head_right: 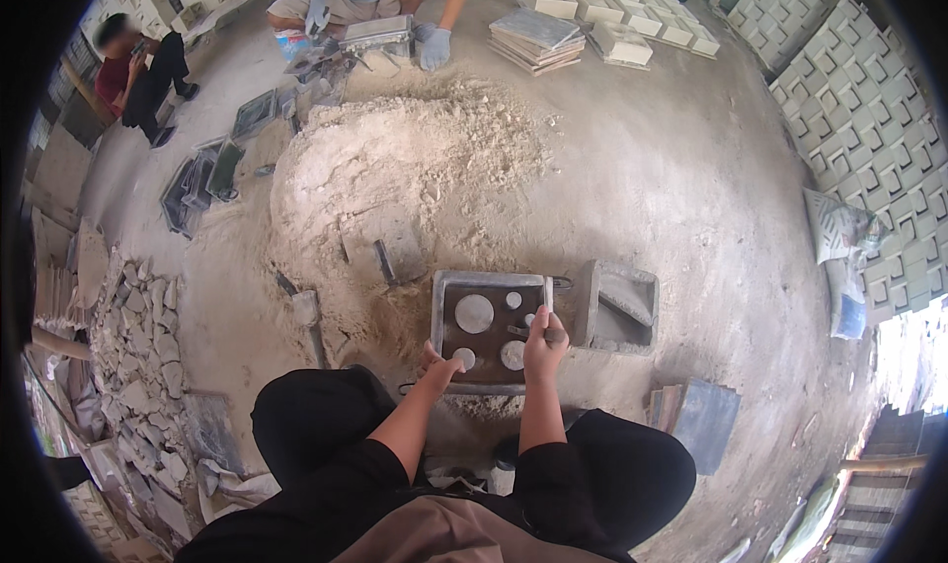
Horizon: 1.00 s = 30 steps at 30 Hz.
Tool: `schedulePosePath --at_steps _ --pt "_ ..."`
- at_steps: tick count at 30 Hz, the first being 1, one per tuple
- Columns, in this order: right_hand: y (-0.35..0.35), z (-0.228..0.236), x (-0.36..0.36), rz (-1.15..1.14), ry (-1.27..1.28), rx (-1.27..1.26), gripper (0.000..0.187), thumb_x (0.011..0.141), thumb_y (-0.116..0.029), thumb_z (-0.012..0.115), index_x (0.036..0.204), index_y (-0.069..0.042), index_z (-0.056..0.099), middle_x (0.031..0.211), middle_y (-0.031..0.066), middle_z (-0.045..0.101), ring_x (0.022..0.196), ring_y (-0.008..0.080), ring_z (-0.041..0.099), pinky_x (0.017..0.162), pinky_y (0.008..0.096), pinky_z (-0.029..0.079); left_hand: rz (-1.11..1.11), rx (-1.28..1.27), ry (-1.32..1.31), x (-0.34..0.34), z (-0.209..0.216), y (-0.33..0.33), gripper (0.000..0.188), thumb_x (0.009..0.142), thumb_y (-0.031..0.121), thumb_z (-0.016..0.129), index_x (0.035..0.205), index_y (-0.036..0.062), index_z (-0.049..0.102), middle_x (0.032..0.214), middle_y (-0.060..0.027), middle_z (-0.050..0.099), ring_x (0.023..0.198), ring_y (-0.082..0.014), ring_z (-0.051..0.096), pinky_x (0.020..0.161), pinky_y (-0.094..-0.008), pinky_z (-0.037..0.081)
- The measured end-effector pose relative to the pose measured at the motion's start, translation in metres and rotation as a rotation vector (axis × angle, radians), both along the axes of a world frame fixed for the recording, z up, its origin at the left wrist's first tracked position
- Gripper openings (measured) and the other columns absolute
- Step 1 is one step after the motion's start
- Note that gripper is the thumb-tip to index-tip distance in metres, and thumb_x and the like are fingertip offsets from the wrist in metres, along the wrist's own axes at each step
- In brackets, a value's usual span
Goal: The person uses a small tool to scrape and clean the edges and interior holes of a square construction mold on the ground.
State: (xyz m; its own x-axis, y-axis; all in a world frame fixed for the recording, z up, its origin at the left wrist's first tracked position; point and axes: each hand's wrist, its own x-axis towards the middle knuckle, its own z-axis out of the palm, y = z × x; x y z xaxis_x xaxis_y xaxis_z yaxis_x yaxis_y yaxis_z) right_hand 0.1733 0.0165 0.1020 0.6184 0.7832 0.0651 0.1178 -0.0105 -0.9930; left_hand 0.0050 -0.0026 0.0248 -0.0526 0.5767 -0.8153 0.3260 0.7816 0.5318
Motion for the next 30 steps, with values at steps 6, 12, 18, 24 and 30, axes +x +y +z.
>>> schedulePosePath --at_steps 6,12,18,24,30 --pt "0.004 0.033 -0.004 0.025 0.137 0.059 0.04 0.089 -0.022 0.044 0.053 -0.007 0.037 0.049 -0.0038 0.033 0.046 0.0058 0.029 0.044 0.0237 0.022 0.009 0.061 -0.031 -0.001 -0.004 -0.004 0.103 0.055 0.026 0.061 0.135 0.0097 -0.001 0.137 -0.0175 0.006 0.126 -0.0383 0.004 0.1 -0.0478 0.015" --pt "0.007 0.002 -0.005 0.171 0.164 0.03 0.036 0.087 -0.016 0.049 0.053 -0.008 0.039 0.048 -0.0048 0.034 0.044 0.0045 0.029 0.041 0.0235 0.021 0.031 0.044 0.006 -0.01 -0.002 -0.004 0.102 0.055 0.026 0.061 0.135 0.0103 0.0 0.136 -0.0176 0.007 0.123 -0.0416 0.007 0.099 -0.0491 0.017" --pt "0.003 0.023 -0.002 0.121 0.21 0.066 0.039 0.086 -0.015 0.048 0.05 -0.008 0.035 0.047 -0.0034 0.034 0.043 0.0052 0.028 0.042 0.0233 0.02 0.037 0.039 -0.052 -0.003 0.008 -0.004 0.104 0.054 0.025 0.062 0.135 0.0117 -0.001 0.137 -0.0174 0.005 0.124 -0.0417 0.005 0.098 -0.0504 0.016" --pt "0.008 0.01 -0.003 0.133 0.212 0.058 0.038 0.086 -0.017 0.05 0.051 -0.007 0.039 0.048 -0.0051 0.035 0.044 0.0034 0.029 0.04 0.0226 0.02 0.006 0.016 0.007 -0.008 -0.007 -0.002 0.105 0.055 0.026 0.063 0.135 0.0109 -0.003 0.137 -0.0169 0.003 0.125 -0.041 0.005 0.099 -0.0501 0.015" --pt "0.007 0.016 -0.007 0.148 0.244 0.021 0.038 0.085 -0.015 0.05 0.05 -0.008 0.036 0.047 -0.004 0.034 0.043 0.0048 0.029 0.041 0.0223 0.02 0.011 0.052 -0.034 -0.004 -0.005 -0.004 0.106 0.053 0.027 0.063 0.134 0.0075 -0.002 0.136 -0.0188 0.006 0.124 -0.0406 0.005 0.1 -0.0492 0.013"
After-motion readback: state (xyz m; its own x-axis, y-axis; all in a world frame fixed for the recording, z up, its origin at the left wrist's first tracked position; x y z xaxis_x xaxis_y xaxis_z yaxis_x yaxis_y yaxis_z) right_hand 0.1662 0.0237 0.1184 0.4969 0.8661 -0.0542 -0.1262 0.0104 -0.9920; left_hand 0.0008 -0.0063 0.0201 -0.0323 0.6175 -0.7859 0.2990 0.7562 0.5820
